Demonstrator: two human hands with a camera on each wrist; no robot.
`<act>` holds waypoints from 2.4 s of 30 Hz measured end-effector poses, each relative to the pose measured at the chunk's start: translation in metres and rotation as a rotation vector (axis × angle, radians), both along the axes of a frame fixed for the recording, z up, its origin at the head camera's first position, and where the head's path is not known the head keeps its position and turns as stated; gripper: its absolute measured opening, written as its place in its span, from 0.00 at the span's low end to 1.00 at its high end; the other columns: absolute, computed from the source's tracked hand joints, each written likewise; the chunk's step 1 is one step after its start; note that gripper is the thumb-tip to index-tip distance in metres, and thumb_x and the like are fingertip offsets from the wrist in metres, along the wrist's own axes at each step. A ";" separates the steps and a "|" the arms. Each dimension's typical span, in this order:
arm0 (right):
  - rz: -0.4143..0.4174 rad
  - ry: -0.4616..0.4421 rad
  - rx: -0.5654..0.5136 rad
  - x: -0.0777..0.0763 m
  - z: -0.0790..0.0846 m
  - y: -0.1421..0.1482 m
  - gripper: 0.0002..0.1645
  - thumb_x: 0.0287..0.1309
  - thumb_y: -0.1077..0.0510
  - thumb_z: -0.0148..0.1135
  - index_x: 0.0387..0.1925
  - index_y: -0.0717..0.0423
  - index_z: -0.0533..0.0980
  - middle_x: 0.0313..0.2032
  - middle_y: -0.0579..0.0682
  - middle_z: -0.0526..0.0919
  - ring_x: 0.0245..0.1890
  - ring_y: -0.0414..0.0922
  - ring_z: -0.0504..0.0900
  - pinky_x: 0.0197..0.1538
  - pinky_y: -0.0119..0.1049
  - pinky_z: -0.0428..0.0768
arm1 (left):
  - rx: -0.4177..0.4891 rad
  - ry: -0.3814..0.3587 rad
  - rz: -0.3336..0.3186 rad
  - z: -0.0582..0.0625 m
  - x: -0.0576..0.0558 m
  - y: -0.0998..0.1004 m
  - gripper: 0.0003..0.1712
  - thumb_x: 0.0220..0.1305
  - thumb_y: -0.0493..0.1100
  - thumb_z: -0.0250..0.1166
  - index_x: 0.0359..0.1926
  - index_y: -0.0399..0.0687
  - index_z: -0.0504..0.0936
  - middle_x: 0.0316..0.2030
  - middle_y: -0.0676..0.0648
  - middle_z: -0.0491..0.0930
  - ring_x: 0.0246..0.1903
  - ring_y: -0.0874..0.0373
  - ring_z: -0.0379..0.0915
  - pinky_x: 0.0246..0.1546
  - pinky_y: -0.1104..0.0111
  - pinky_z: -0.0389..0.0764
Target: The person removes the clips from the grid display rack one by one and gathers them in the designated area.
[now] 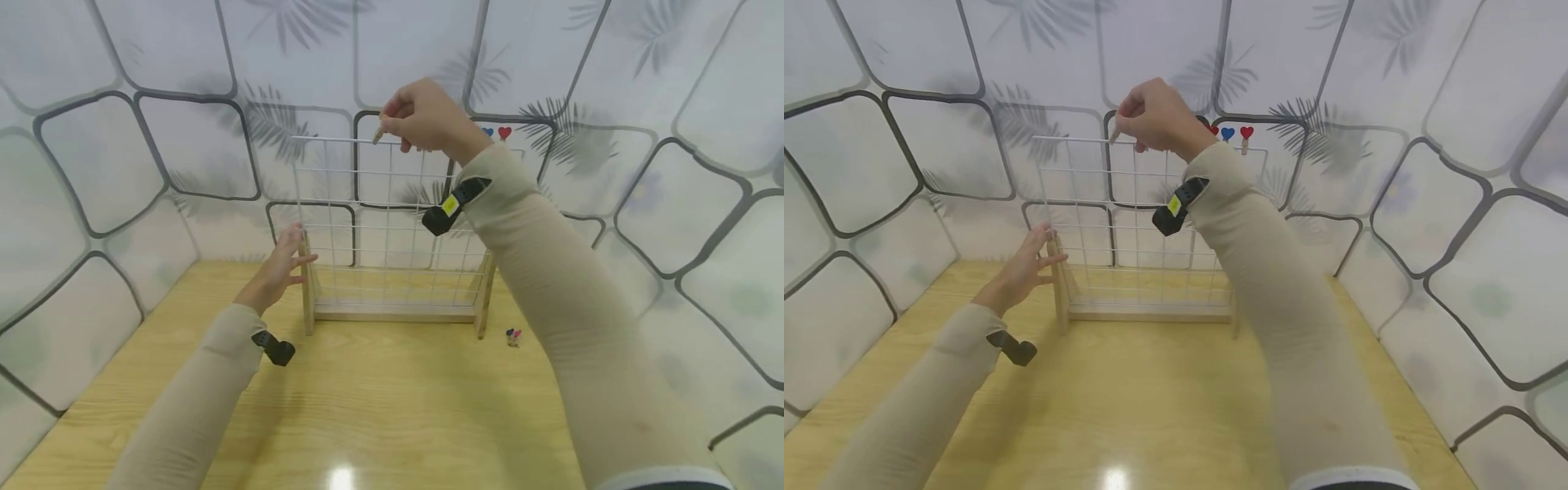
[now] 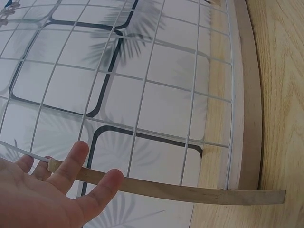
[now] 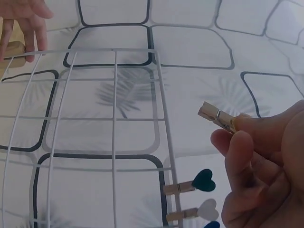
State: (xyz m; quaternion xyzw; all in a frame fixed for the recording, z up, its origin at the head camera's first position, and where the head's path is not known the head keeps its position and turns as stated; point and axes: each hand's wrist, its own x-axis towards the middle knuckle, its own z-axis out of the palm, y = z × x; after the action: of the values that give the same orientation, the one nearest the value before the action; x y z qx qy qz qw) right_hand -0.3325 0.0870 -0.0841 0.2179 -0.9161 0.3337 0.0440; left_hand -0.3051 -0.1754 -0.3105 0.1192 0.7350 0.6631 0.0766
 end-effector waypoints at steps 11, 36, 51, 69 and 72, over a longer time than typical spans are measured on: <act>-0.020 -0.057 -0.063 0.021 -0.039 0.071 0.18 0.67 0.52 0.58 0.53 0.58 0.76 0.44 0.52 0.82 0.28 0.45 0.79 0.30 0.33 0.73 | 0.004 -0.005 -0.003 0.003 0.001 -0.003 0.42 0.74 0.66 0.32 0.76 0.56 0.26 0.75 0.46 0.25 0.71 0.39 0.45 0.65 0.38 0.51; -0.150 -0.266 -0.013 0.024 -0.212 0.219 0.22 0.67 0.53 0.59 0.54 0.67 0.73 0.39 0.56 0.82 0.27 0.45 0.79 0.28 0.37 0.75 | -0.003 -0.005 -0.001 0.000 0.001 0.000 0.41 0.75 0.65 0.31 0.76 0.54 0.25 0.75 0.44 0.26 0.71 0.39 0.45 0.65 0.39 0.52; -0.189 -0.386 -0.002 0.042 -0.297 0.272 0.22 0.66 0.59 0.57 0.53 0.74 0.72 0.38 0.57 0.82 0.26 0.43 0.78 0.20 0.31 0.70 | -0.017 0.002 -0.007 0.005 0.005 0.003 0.41 0.75 0.64 0.31 0.76 0.54 0.25 0.75 0.45 0.26 0.71 0.39 0.45 0.65 0.39 0.52; -0.232 -0.428 0.036 0.055 -0.334 0.284 0.17 0.63 0.64 0.60 0.48 0.76 0.75 0.29 0.52 0.80 0.23 0.42 0.75 0.23 0.33 0.75 | -0.023 0.010 -0.003 0.002 0.005 0.003 0.41 0.74 0.66 0.30 0.76 0.57 0.26 0.75 0.47 0.25 0.71 0.40 0.46 0.65 0.39 0.53; -0.215 -0.424 0.030 0.055 -0.333 0.284 0.17 0.63 0.65 0.59 0.48 0.77 0.74 0.30 0.53 0.81 0.22 0.42 0.75 0.23 0.34 0.75 | -0.022 0.006 -0.001 0.001 0.004 0.002 0.41 0.74 0.67 0.31 0.76 0.58 0.27 0.75 0.47 0.25 0.71 0.40 0.46 0.65 0.39 0.52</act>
State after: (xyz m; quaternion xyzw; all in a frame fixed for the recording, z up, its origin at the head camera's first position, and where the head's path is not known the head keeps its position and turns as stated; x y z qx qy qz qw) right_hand -0.2777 0.3713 -0.4172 0.0448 -0.9277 0.3516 -0.1172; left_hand -0.3008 -0.1729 -0.3091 0.1208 0.7424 0.6546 0.0759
